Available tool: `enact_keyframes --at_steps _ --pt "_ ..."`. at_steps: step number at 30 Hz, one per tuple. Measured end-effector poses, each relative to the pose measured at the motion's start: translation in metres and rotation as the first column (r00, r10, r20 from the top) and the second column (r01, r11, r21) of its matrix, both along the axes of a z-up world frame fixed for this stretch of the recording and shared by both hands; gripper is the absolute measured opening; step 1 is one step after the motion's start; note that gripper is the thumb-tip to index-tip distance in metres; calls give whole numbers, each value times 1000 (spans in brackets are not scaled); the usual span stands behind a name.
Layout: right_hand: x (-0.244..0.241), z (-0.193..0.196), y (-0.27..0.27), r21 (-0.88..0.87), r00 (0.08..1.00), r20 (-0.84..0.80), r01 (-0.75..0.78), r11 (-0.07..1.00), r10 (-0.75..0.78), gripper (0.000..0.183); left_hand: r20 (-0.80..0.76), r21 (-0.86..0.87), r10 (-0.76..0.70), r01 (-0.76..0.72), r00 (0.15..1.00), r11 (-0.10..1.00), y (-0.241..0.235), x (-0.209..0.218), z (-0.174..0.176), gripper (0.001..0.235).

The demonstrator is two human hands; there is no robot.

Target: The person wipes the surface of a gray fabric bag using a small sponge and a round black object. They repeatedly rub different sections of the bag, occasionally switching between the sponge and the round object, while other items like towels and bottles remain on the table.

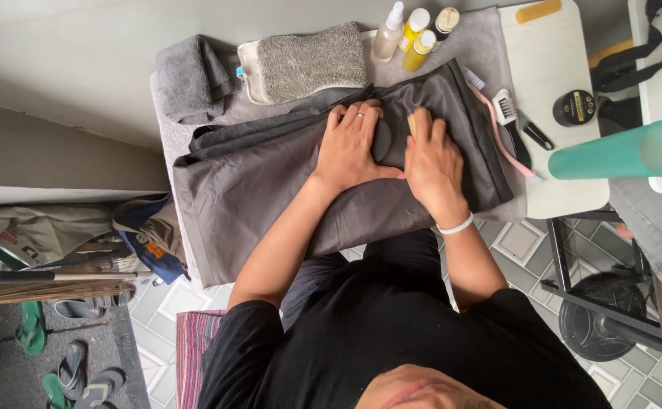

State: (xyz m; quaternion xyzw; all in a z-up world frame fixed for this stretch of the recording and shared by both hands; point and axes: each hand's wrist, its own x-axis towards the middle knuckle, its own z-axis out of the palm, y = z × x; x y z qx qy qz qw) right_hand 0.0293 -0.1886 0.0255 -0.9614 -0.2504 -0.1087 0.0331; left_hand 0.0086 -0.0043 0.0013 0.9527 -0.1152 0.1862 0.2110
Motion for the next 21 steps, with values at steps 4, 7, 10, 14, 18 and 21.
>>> enact_keyframes --at_steps 4,7,10,14,18,21 --pt "13 -4 12 -5 996 92 -16 1000 16 50 -11 -12 -20 20 1000 1000 4 -1 8 105" --pt "-17 2 -2 -43 998 68 7 999 -4 49 -21 0 -9 9 1000 1000 2 -3 8 105" --pt "-27 -2 -11 -120 997 80 26 992 -16 54 -5 14 7 -7 1000 1000 5 1 9 106" --pt "6 -12 7 -66 996 85 -3 998 9 53 -18 34 9 -8 1000 999 3 -2 1 104" --pt "50 -35 37 -81 979 202 -9 997 25 54 -44 8 8 -7 999 1000 1 -2 5 102" --pt "59 -35 45 -84 981 192 -1 997 17 58 -19 15 25 -25 1000 1000 2 -1 3 104"
